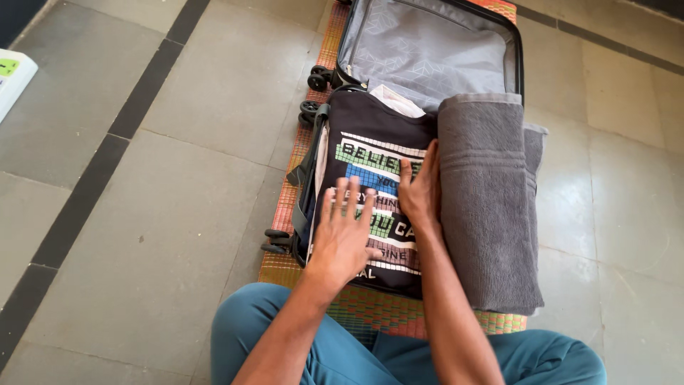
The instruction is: The person sits on a mat and packs a suitcase with folded clothes and a towel. They secure the items using the suitcase's compression straps, then open the lid to remove some clothes before re-securing the remaining items.
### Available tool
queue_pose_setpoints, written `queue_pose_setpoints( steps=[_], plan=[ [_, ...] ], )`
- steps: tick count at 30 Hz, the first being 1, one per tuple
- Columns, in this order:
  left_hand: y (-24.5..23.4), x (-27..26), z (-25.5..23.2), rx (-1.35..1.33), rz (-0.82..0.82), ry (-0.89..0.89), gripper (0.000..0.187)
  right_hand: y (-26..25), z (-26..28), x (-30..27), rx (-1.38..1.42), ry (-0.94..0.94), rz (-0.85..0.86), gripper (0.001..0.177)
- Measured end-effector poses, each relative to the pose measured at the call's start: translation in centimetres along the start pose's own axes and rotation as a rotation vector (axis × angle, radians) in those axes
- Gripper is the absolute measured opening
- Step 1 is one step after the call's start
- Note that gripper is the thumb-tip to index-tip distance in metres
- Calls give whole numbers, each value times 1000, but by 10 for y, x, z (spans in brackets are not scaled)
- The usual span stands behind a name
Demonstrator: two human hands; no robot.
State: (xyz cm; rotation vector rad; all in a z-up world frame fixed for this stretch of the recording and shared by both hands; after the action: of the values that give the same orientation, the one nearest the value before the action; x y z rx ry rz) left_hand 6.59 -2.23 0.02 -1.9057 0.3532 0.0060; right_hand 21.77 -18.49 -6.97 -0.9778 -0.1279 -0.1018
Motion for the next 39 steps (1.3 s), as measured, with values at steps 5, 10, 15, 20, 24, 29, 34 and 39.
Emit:
queue_pose_setpoints(
  steps=[5,10,15,20,24,29,34,39],
  plan=[
    [20,5,-20,64,195,95,115,-39,12,-16,151,-108,56,74],
    [21,13,-19,125,319,48,115,-53,60,-130,-199,-323,87,56],
    [1,0,-22,-38,73,164,103,-147,61,-196,164,-248,-225,36],
    [-9,8,-36,-387,-170,300,54,-211,-7,-174,153,127,-437,69],
    [22,39,-54,-919,108,107,47,-211,-51,-151,295,406,-214,65],
    [47,48,-65,-1281,364,-92,69,-244,-6,-136,1048,279,-241,34],
    [11,56,-24,-1599,206,-190,96,-223,82,-138,339,-21,-48,37],
    [-6,56,29,-2009,31,-353,86,-168,103,-166,445,-212,54,38]
  ],
)
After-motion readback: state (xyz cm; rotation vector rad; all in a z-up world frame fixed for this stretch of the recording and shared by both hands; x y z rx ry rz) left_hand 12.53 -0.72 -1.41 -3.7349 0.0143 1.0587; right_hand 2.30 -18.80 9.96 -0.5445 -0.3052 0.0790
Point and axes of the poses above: each hand's wrist, its own x-axis towards the middle knuckle, its own y-axis out of the palm, z = x × y, the point moved 7 cm from there along x, towards the middle knuckle, and after that the axes turned 1 degree about x, right-handed, at the moved point
